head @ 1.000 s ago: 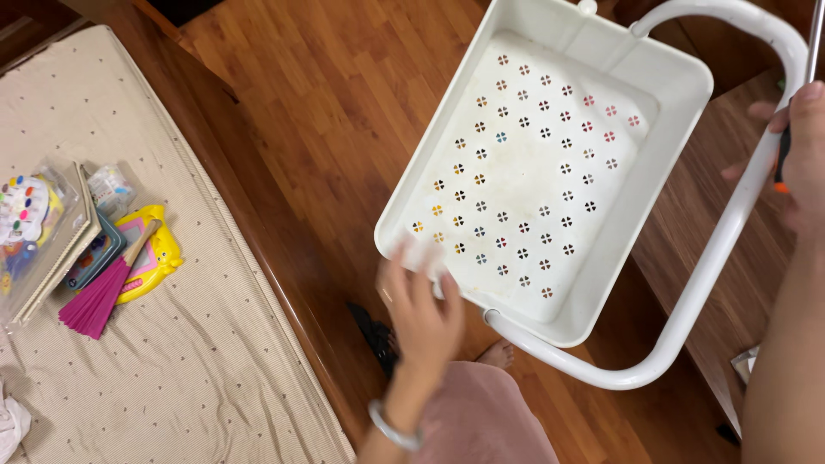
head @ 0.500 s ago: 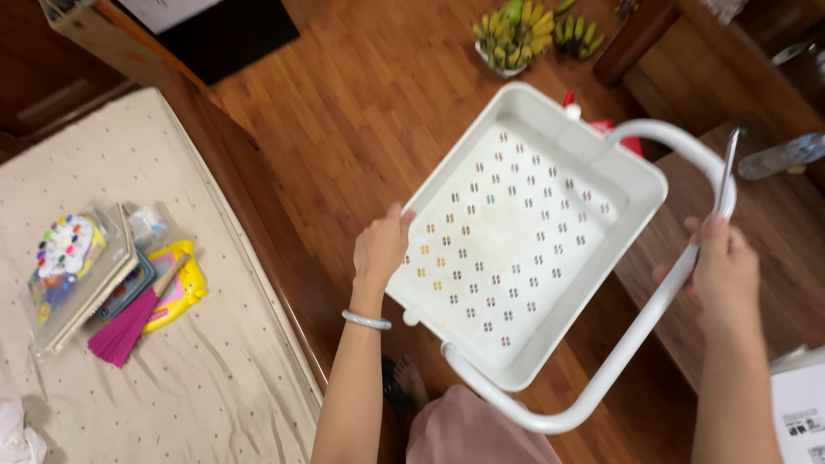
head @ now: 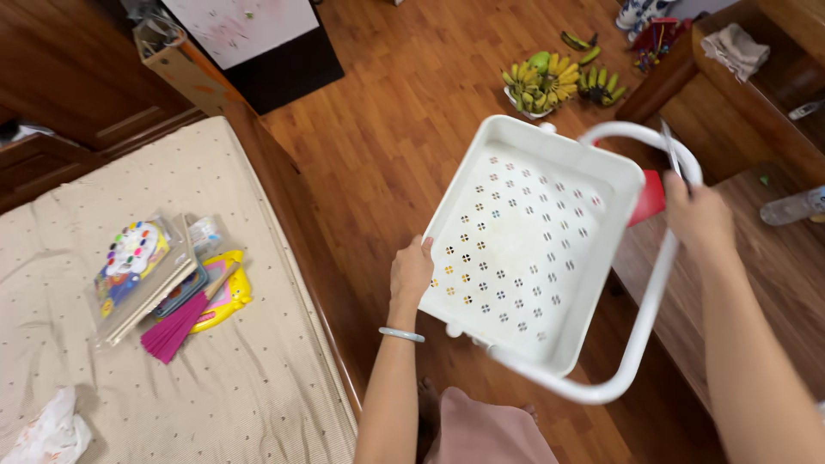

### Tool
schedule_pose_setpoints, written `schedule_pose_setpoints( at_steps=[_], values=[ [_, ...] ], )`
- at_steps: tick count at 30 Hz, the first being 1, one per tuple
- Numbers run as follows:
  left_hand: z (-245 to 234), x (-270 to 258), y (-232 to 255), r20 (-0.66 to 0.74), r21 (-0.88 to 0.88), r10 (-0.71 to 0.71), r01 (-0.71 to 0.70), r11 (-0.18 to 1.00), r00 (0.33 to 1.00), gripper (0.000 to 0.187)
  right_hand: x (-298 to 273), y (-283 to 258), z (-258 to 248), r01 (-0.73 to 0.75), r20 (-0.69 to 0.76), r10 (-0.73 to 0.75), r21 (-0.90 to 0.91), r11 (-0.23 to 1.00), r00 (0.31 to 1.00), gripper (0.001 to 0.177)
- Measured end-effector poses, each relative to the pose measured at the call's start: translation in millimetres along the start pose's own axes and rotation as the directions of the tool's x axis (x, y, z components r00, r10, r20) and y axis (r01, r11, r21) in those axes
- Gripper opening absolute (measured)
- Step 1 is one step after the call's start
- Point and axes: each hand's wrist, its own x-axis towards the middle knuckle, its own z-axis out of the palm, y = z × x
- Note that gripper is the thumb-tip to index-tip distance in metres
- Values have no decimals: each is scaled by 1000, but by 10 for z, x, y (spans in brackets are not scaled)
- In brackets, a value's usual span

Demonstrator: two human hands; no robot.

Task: The person assembles a white plastic storage cart by attaching a handle and securing the top tray to the frame using a screwdriver. They then place several children's art supplies, including a puzzle, paint palette, and brush, into the top tray.

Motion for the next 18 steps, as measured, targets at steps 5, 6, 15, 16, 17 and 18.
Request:
schedule_pose_setpoints(
  at_steps=[5, 6, 15, 16, 17, 18],
  values=[
    [0, -7, -98, -137, -157, -168, 146, 977, 976, 40, 649, -543, 426, -16, 97, -59, 629, 777, 993, 59],
    [-11, 5, -113, -163, -177, -203, 174, 969, 965, 40, 601, -651, 482, 22, 81, -95, 639, 769, 992, 60],
    [334, 29, -77, -362, -563, -506, 249, 788, 783, 45, -1439, -1327, 872, 54, -100, 25, 710, 703, 995, 41],
    [423, 48, -76, -363, -576, -503, 235, 783, 785, 48, -1634, -1374, 989, -143, 54, 151, 720, 679, 987, 44],
    [495, 59, -105, -367, -584, -498, 222, 780, 786, 52, -1795, -1426, 1125, 211, -260, -75, 543, 813, 963, 39],
    [567, 62, -139, -371, -593, -494, 209, 778, 787, 57, -1888, -1501, 1283, 509, -484, -349, 250, 824, 803, 37]
  ],
)
